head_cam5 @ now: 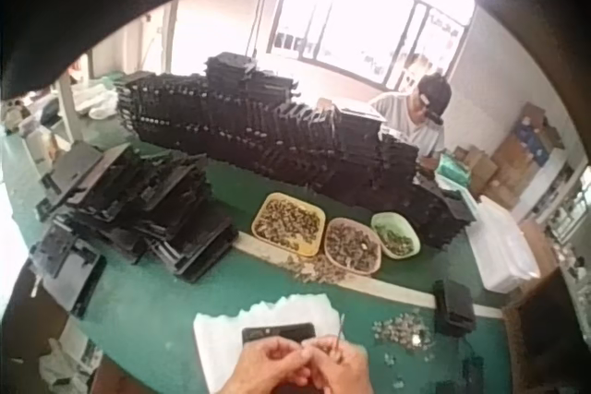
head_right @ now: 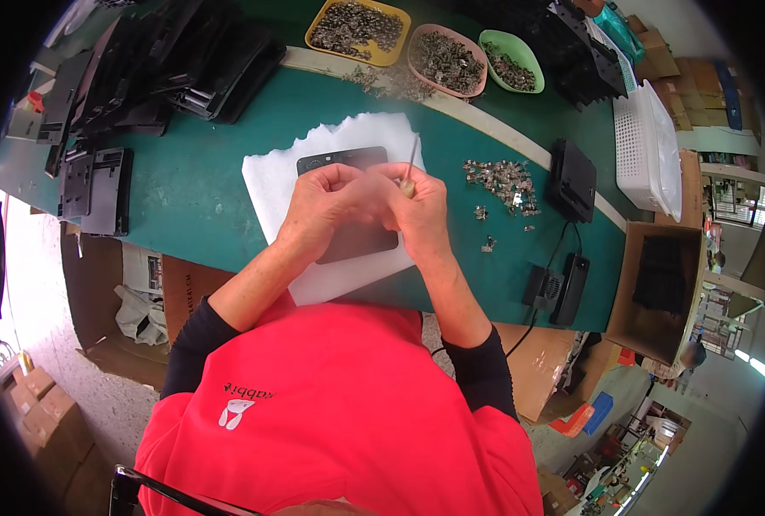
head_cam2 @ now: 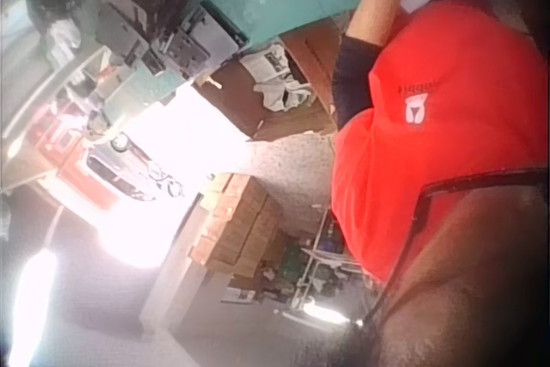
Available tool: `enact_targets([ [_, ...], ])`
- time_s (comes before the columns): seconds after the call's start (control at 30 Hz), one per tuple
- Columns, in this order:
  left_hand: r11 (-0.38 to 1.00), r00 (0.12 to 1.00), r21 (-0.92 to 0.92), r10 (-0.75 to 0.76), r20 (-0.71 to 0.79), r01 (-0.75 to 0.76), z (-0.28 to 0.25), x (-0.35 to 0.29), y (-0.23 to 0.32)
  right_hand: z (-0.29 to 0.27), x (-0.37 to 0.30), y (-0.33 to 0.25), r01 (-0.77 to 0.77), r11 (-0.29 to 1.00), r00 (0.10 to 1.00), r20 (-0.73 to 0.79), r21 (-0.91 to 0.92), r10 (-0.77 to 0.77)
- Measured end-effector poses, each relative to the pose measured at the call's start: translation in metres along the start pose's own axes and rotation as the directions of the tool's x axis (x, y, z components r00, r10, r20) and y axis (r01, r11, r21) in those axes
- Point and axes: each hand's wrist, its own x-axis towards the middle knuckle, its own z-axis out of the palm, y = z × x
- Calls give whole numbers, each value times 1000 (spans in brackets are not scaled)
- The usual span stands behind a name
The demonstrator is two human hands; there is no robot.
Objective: The person uses a small screwdriver to fasten screws into a black rectangular electronic component on a green workbench. They repeatedly pick up screws from the table, align them with screw holes, and tighten them. Completed units are stacked to the left, and trays of screws are visible nearby.
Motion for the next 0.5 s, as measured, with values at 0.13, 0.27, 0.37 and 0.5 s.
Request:
enact_targets([
  [0.13, 991, 997, -123, -35, 74, 44, -7, 3, 1, 6, -6, -10, 287, 918, 955, 2, -273, -298],
  [0.27, 987, 996, -153, -46, 79, 58, -5, 2, 2, 10, -6, -5, 284, 924, 944, -93, -258, -316],
  [0.37, 981, 996, -189, -36, 75, 50, -2, -1, -1, 8, -8, -6, 45, 999, 992, -113, -29, -48],
  [0.5, 978, 993, -200, -39, 108, 60, -1, -6, -6, -2, -5, -1, -58, 996, 997, -51, 70, 62],
])
